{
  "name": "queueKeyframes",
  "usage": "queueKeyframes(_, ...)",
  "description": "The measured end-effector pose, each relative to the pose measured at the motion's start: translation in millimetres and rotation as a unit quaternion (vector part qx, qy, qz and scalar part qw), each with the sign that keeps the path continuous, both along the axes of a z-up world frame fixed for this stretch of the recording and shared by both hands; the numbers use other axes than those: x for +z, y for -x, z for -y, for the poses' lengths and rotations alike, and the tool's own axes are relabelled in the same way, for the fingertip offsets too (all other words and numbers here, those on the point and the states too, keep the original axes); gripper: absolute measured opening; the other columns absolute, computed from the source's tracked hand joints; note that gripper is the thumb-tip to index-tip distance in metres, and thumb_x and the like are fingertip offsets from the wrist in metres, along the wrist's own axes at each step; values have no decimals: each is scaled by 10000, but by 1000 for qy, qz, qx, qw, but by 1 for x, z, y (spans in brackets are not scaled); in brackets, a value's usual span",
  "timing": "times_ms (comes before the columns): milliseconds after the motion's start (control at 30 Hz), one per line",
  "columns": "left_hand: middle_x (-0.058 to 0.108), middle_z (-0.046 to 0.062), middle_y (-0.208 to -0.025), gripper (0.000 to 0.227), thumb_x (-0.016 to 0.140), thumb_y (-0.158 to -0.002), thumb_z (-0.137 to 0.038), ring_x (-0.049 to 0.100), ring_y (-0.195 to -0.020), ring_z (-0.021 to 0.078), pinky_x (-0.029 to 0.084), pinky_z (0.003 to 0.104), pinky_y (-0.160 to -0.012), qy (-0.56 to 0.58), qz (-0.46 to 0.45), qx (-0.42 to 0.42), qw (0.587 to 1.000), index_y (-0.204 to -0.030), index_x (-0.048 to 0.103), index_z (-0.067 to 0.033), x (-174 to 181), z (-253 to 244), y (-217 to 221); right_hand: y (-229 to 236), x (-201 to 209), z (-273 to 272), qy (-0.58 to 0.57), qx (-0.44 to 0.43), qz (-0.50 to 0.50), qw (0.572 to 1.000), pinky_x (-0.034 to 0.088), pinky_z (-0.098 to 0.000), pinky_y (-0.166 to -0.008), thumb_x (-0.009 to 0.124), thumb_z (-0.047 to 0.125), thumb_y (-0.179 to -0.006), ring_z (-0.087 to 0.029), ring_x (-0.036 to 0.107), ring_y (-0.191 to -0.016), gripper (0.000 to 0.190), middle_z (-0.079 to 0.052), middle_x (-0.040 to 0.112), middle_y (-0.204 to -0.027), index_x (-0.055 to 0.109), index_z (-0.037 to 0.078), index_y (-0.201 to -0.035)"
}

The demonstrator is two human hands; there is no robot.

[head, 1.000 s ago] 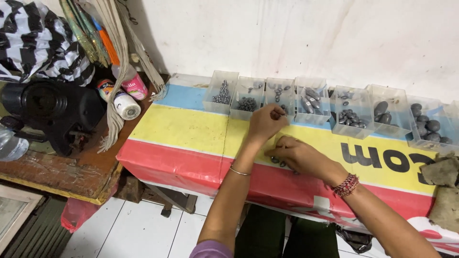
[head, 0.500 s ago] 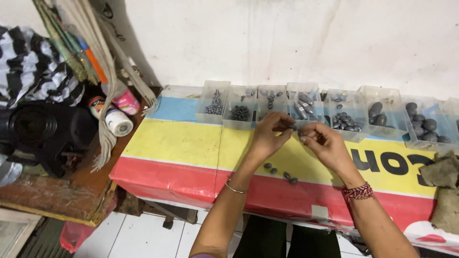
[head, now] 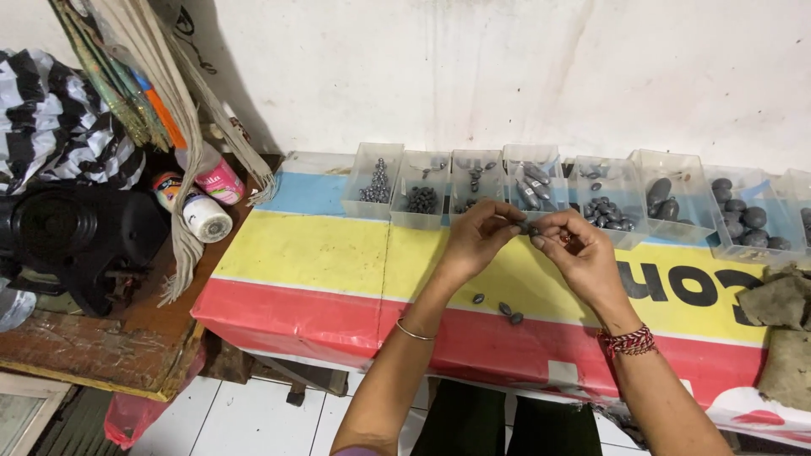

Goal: Sorting lead fishing weights by size and shape into a multi-compartment plastic organizer.

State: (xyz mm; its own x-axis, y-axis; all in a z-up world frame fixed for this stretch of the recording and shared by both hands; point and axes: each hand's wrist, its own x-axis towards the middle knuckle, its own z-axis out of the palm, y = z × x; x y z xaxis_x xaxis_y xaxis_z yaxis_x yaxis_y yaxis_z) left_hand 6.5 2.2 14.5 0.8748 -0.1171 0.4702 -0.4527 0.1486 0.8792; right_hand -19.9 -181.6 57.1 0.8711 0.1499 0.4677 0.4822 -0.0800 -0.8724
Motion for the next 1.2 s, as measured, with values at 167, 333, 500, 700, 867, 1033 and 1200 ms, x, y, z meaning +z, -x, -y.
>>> queueKeyframes(167, 666, 151, -1121, 212, 659, -987, 31, 724, -1060, 300, 618, 438, -927, 3, -10, -13, 1000, -1186, 684, -40, 0, -1, 3, -1, -4, 0, -24, 12, -3, 1000, 529, -273, -762, 742, -116, -861, -100, 562, -774, 236, -96, 628, -853, 713, -48, -1084)
queueKeyframes(333, 678, 164, -1141, 207, 657, -1013, -10, 720, -1085, 301, 603, 461, -964, 19, -23, -34, 999, -1216, 684, -38, -4, 0, 1, 0, -3, -2, -52, 21, -13, 998, 531, -269, -735, 731, -105, -876, -94, 561, -758, 253, -104, 636, -846, 692, -50, -1121)
queueKeyframes(500, 684, 172, -1143, 204, 654, -1018, -16, 719, -1091, 313, 599, 489, -964, 16, -15, -41, 999, -1220, 676, -36, -2, -1, 3, 2, 1, -5, -57, 18, -17, 998, 549, -267, -721, 734, -103, -872, -93, 580, -746, 251, -120, 659, -837, 692, -56, -1114)
queueKeyframes(700, 718, 155, -1064, 169, 676, -1022, -66, 739, -1012, 252, 611, 421, -932, 14, -18, -36, 999, -1187, 699, -40, 3, 1, 7, 1, -4, -3, -64, 11, -21, 998, 538, -244, -731, 734, -96, -872, -85, 571, -750, 248, -101, 652, -833, 690, -45, -1111)
queueKeyframes(867, 726, 157, -1059, 163, 676, -1020, -58, 742, -1001, 248, 616, 414, -910, 17, -13, -35, 999, -1179, 708, -42, 2, 1, 6, 1, -2, -2, -61, 9, -18, 998, 543, -251, -741, 743, -95, -864, -84, 579, -759, 253, -99, 650, -834, 690, -45, -1106)
queueKeyframes(1033, 727, 131, -1060, 200, 751, -962, -72, 735, -987, 207, 606, 361, -879, 24, -13, -25, 999, -1158, 717, -57, 3, 0, 6, -1, -4, 1, -56, 8, -13, 998, 541, -257, -744, 742, -92, -870, -88, 578, -759, 249, -105, 660, -841, 693, -41, -1109)
queueKeyframes(1200, 661, 132, -1066, 255, 728, -966, -21, 700, -1085, 306, 622, 431, -912, -9, 24, 6, 1000, -1212, 676, -64, 6, 0, 7, 0, -4, -1, 9, -11, -12, 1000, 553, -320, -799, 751, -89, -872, -125, 591, -810, 241, -137, 670, -849, 703, -41, -1103)
